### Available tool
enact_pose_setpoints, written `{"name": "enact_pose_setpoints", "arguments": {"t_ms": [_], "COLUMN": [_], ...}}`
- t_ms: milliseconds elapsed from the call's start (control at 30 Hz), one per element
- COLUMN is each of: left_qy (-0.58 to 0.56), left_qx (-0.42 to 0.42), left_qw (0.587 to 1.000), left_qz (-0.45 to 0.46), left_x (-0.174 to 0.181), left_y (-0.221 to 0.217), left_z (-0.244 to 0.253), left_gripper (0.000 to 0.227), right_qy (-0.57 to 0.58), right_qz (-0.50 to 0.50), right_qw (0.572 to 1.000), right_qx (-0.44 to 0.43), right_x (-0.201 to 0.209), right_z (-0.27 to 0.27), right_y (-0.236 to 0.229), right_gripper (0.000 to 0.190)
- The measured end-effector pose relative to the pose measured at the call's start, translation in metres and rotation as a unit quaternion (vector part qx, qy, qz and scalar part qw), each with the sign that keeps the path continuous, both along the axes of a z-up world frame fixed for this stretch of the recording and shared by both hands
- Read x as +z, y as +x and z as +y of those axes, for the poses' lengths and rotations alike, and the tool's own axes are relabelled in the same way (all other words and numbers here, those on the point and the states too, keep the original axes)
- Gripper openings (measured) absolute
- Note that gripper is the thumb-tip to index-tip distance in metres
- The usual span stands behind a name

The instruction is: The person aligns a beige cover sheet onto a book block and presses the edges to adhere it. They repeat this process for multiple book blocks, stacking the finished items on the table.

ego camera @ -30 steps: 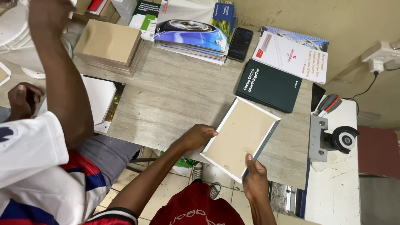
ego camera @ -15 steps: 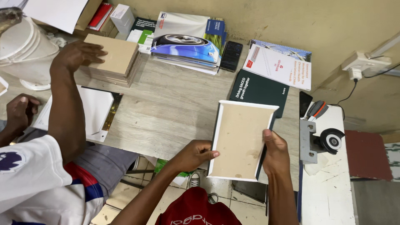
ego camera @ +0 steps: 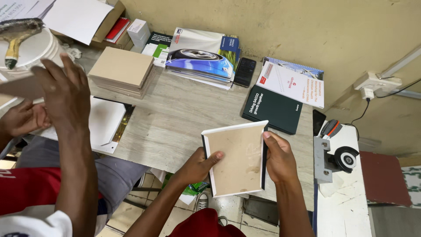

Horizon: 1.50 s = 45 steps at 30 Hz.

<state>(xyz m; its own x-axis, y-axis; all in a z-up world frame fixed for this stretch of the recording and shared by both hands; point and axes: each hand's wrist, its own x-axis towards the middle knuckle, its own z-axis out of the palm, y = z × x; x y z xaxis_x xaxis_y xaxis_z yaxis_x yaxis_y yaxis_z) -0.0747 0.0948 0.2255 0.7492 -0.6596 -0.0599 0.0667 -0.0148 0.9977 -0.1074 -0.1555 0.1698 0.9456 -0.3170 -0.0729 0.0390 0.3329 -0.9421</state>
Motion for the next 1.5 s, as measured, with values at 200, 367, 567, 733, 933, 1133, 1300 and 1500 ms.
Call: {"name": "enact_pose_setpoints", "arguments": {"t_ms": [200,367,567,733,933,1133,1300,1500], "left_qy": [0.048,0.031,0.081,0.135,0.218,0.241,0.149,0.066], "left_qx": [-0.008,0.019,0.078,0.153,0.038,-0.033,0.031,0.050], "left_qw": [0.999,0.999,0.993,0.970,0.935,0.950,0.893,0.921], "left_qz": [-0.023,-0.011,0.047,-0.132,-0.276,-0.197,-0.423,-0.382], "left_x": [0.009,-0.017,-0.078,-0.013,-0.009,-0.009,-0.016,-0.029], "left_y": [-0.010,-0.015,-0.013,0.002,0.001,0.007,0.008,-0.002], "left_z": [0.009,0.014,0.016,0.008,-0.021,-0.022,-0.026,-0.027], "left_gripper": [0.045,0.049,0.067,0.063,0.010,0.015,0.015,0.019], "right_qy": [0.006,-0.044,-0.145,-0.322,-0.451,-0.457,-0.397,-0.394], "right_qz": [0.068,0.056,0.044,0.131,0.017,0.047,0.037,0.043], "right_qw": [0.995,0.997,0.981,0.896,0.823,0.816,0.863,0.865], "right_qx": [-0.074,0.029,0.125,0.277,0.344,0.349,0.310,0.306], "right_x": [-0.017,-0.014,0.010,0.032,0.036,0.043,0.066,0.083], "right_z": [0.003,0.013,0.012,0.017,0.024,0.023,0.032,0.033], "right_y": [-0.001,0.001,-0.009,-0.009,-0.009,-0.016,-0.006,-0.008], "right_gripper": [0.028,0.034,0.032,0.036,0.036,0.036,0.034,0.032]}}
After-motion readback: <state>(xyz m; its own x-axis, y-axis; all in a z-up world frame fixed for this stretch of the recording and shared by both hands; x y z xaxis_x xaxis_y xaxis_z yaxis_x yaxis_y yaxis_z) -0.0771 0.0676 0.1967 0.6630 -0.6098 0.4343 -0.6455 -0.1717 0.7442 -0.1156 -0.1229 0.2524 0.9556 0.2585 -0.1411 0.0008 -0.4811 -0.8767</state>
